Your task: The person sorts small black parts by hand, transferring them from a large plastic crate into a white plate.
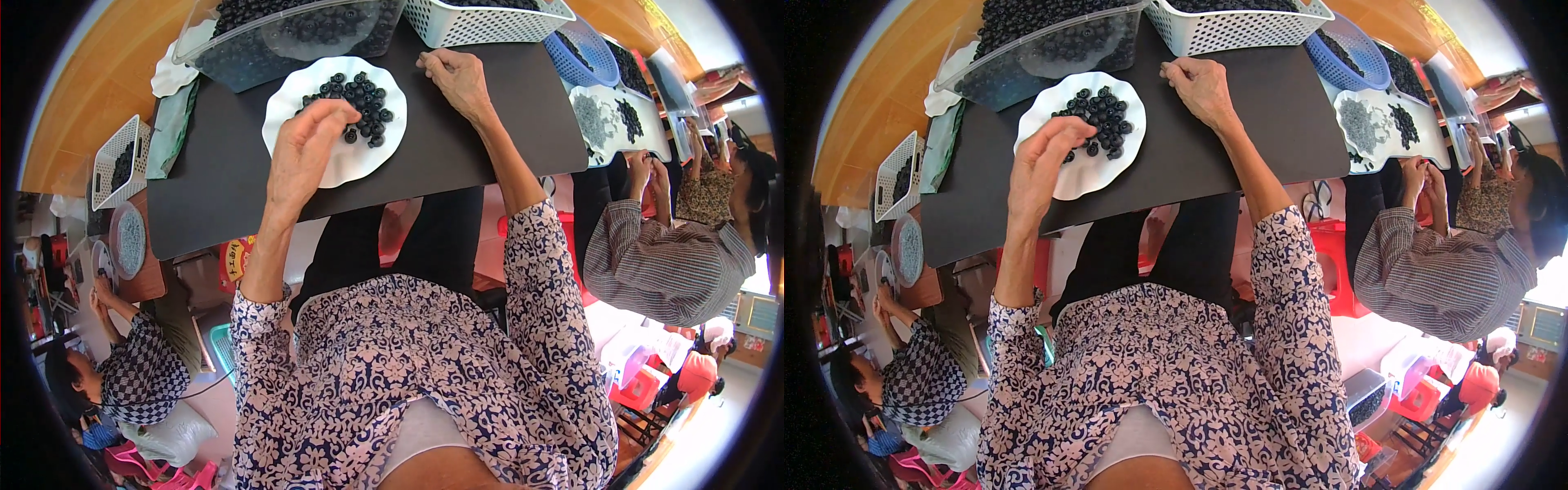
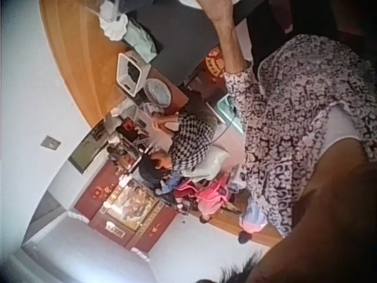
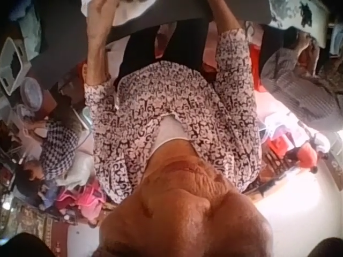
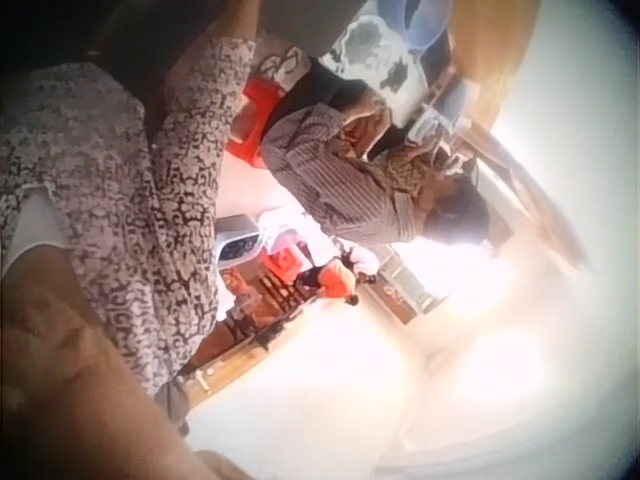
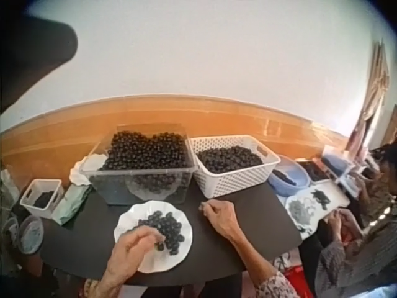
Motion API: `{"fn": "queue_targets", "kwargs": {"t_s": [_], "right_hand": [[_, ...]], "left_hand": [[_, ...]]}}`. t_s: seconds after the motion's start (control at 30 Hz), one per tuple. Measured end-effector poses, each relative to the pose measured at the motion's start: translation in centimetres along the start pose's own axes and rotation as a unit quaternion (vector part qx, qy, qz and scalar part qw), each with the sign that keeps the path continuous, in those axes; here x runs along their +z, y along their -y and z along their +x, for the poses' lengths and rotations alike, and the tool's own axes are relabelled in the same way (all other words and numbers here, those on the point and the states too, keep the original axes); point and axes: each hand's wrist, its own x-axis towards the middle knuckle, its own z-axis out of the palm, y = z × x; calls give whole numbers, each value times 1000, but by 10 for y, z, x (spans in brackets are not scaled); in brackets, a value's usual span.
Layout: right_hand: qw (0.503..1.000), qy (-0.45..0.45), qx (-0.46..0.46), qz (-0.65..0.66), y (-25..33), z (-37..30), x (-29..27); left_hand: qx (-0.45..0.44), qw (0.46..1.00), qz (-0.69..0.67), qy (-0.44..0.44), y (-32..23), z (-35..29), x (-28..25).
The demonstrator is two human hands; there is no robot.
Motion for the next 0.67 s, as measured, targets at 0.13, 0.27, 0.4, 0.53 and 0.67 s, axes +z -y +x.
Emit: {"fn": "queue_targets", "kwargs": {"t_s": [0.13, 0.27, 0.4, 0.53, 0.67], "right_hand": [[1000, -1, -15, 0, 3, 0, 1], [1000, 1, -4, -2, 4, 1, -1], [1000, 2, -18, -6, 6, -3, -3], [999, -6, -37, 1, 6, -1, 1], [999, 1, -35, 11, 8, -2, 5]], "left_hand": [[-29, 1000, -10, -3, 3, 2, 3], [11, 996, 61, -63, -5, -3, 8], [179, 931, 315, -41, -11, -19, 26], [179, 883, 433, -34, -7, -22, 34], [157, 882, 443, -38, -7, -23, 34]]}}
